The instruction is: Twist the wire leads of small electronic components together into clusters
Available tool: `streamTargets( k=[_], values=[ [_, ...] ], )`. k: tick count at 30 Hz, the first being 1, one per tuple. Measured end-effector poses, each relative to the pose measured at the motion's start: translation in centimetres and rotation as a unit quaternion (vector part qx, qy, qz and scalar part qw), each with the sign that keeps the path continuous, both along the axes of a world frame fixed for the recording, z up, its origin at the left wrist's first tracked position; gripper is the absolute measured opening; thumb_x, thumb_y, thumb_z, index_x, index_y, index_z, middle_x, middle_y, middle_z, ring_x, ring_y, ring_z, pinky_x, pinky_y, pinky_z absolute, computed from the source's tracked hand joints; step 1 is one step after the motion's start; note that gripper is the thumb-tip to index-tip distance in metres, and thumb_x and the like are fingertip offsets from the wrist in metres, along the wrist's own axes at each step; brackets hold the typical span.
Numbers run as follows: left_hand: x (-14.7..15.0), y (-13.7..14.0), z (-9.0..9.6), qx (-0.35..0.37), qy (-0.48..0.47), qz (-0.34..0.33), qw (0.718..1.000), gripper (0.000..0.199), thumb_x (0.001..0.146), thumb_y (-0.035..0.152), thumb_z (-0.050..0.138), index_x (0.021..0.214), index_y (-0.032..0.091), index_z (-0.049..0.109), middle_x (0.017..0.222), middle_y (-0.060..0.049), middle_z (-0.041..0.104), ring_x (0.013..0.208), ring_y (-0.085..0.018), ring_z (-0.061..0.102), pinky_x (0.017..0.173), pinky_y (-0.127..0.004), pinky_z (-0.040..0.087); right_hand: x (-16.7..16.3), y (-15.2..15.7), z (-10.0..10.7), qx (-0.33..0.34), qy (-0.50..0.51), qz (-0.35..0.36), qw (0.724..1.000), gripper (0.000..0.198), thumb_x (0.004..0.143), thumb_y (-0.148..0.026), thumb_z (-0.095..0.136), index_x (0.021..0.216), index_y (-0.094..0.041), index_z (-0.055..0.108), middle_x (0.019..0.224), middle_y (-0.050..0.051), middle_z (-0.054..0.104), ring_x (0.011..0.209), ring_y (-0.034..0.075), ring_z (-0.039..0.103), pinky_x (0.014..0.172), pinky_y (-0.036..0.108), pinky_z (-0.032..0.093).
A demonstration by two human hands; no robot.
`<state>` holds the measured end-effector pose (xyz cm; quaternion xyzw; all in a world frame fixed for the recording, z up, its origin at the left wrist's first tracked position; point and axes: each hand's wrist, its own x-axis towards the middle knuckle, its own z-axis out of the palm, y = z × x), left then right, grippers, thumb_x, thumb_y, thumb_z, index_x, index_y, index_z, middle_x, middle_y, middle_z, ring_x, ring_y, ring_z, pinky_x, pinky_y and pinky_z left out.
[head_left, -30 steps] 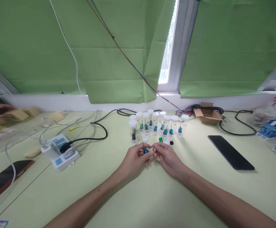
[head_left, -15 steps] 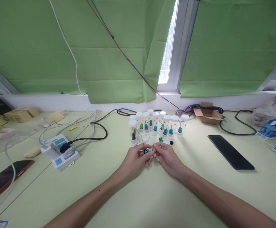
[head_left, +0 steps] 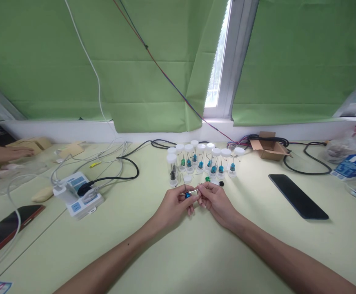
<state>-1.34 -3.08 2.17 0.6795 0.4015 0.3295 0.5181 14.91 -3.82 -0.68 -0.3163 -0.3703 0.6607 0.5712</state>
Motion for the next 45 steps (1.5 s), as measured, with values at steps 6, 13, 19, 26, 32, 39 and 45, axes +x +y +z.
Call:
streamTargets(
  k=[6,13,19,26,32,39,45],
  values=[
    [0.0,0.2,-0.4,-0.001,0.002,-0.006,1.000,0.037,0.085,0.044,0.062,0.107,0.014,0.065,0.064,-0.003,0.066,0.054,-0.016,0.062,0.056,-0.028,0.051,0.0,0.0,0.0,0.004,-0.018,-0.002,1.000,0.035,0.074,-0.047,0.078,0.068,-0.015,0.063,0.064,-0.001,0.059,0.053,0.009,0.051,0.052,0.024,0.038],
    [0.0,0.0,-0.7,0.008,0.001,-0.003,1.000,0.037,0.085,0.045,0.061,0.108,0.015,0.065,0.065,-0.002,0.065,0.050,-0.013,0.057,0.048,-0.025,0.046,0.0,0.0,0.2,0.012,-0.039,-0.002,0.999,0.037,0.073,-0.050,0.077,0.065,-0.016,0.063,0.063,0.000,0.059,0.053,0.010,0.051,0.051,0.025,0.037],
    [0.1,-0.3,-0.7,0.060,0.051,0.026,0.997,0.033,0.088,0.044,0.058,0.106,0.018,0.068,0.062,0.001,0.061,0.050,-0.010,0.046,0.050,-0.023,0.038,0.1,0.0,0.3,0.023,-0.097,-0.017,0.995,0.039,0.076,-0.051,0.073,0.064,-0.017,0.061,0.059,0.000,0.058,0.049,0.010,0.048,0.047,0.024,0.035],
    [-0.1,-0.2,-0.6,0.133,0.096,0.045,0.985,0.028,0.089,0.041,0.054,0.101,0.021,0.068,0.066,0.002,0.060,0.058,-0.013,0.046,0.056,-0.024,0.035,0.2,0.0,0.5,0.037,-0.149,-0.051,0.987,0.040,0.079,-0.051,0.070,0.061,-0.017,0.059,0.053,-0.003,0.051,0.044,0.008,0.041,0.044,0.024,0.030],
    [-0.1,-0.4,-0.5,0.166,0.110,0.044,0.979,0.026,0.092,0.040,0.050,0.093,0.020,0.067,0.077,-0.001,0.066,0.064,-0.014,0.051,0.061,-0.025,0.037,0.3,-0.1,0.7,0.022,-0.147,-0.041,0.988,0.039,0.078,-0.051,0.070,0.061,-0.017,0.060,0.047,-0.004,0.048,0.043,0.008,0.038,0.044,0.024,0.028],
    [-0.1,-0.5,-0.5,0.203,0.122,0.056,0.970,0.026,0.093,0.037,0.048,0.084,0.019,0.064,0.067,0.001,0.060,0.059,-0.013,0.046,0.058,-0.025,0.035,0.2,-0.2,0.8,0.012,-0.139,-0.024,0.990,0.040,0.079,-0.048,0.069,0.056,-0.018,0.056,0.044,-0.005,0.045,0.039,0.008,0.034,0.043,0.025,0.025],
    [-0.2,-0.5,-0.8,0.204,0.117,0.056,0.970,0.027,0.093,0.038,0.049,0.084,0.019,0.065,0.067,0.000,0.061,0.057,-0.012,0.044,0.056,-0.024,0.034,0.1,-0.3,1.2,0.001,-0.114,-0.009,0.993,0.041,0.077,-0.047,0.072,0.054,-0.017,0.055,0.043,-0.007,0.038,0.038,0.007,0.033,0.041,0.024,0.022]
  ],
)
